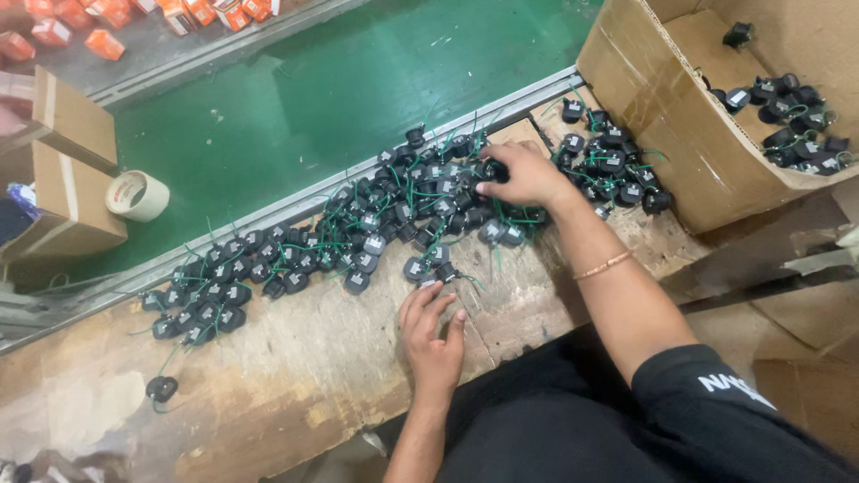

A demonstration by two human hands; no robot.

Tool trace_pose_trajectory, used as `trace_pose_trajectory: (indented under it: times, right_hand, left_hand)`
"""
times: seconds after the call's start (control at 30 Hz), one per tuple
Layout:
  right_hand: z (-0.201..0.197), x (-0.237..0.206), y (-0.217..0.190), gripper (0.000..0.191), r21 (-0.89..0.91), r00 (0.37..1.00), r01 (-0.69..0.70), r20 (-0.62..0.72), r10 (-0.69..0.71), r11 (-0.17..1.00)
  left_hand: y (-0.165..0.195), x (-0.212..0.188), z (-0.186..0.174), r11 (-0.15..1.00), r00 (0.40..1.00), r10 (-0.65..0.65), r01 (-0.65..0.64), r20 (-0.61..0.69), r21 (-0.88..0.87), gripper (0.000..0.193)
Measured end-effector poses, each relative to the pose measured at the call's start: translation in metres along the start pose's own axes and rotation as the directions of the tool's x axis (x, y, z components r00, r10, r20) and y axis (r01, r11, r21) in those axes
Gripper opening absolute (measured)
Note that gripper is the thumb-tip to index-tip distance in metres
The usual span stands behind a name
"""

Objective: The person picks black power adapters with green wires from a pile on the workbench, untangles and arranges the wires by hand, and places the adapters into a cardboard box beside the bench.

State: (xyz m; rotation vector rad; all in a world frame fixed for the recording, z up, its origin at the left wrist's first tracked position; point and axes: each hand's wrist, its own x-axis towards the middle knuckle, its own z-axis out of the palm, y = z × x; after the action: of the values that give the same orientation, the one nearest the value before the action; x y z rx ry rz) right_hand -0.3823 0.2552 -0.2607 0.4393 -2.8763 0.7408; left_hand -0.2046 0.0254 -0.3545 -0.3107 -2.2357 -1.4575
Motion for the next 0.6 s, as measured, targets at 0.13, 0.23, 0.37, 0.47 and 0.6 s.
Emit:
trace_pose_trajectory:
  times: [0.13,0.23,0.37,0.47,0.6]
  right_hand:
    - [0.022,-0.023,-0.022,0.062,0.076,0.999,0.045,-0.003,-0.045,0.996]
    - [0.042,-0.043,-0.038,0.059,0.045,0.993,0.086,-0.082,-0.082,0.995]
    - [0.056,-0.064,-0.047,0.063,0.143,0.982,0.173,-0.106,-0.159,0.974]
    - [0.048,-0.076,-0.041,0.062,0.244,0.967,0.252,-0.103,-0.233,0.937]
    - [0.006,-0.072,0.007,0.046,0.292,0.965,0.244,-0.167,-0.202,0.925]
  left_hand:
    - [-0.003,-0.003,0.005,0.999,1.0,0.012,-0.012,-0.003,0.05,0.029]
    - [-0.004,-0.008,0.008,0.991,0.999,0.037,-0.038,0.012,0.125,0.037]
    - [-0.003,-0.01,0.013,0.981,0.998,0.047,-0.053,0.04,0.185,0.047]
    - [-0.004,-0.007,0.016,0.977,0.996,0.059,-0.071,0.062,0.2,0.05]
    - [-0.009,-0.002,0.018,0.984,0.997,0.065,-0.073,0.05,0.166,0.047]
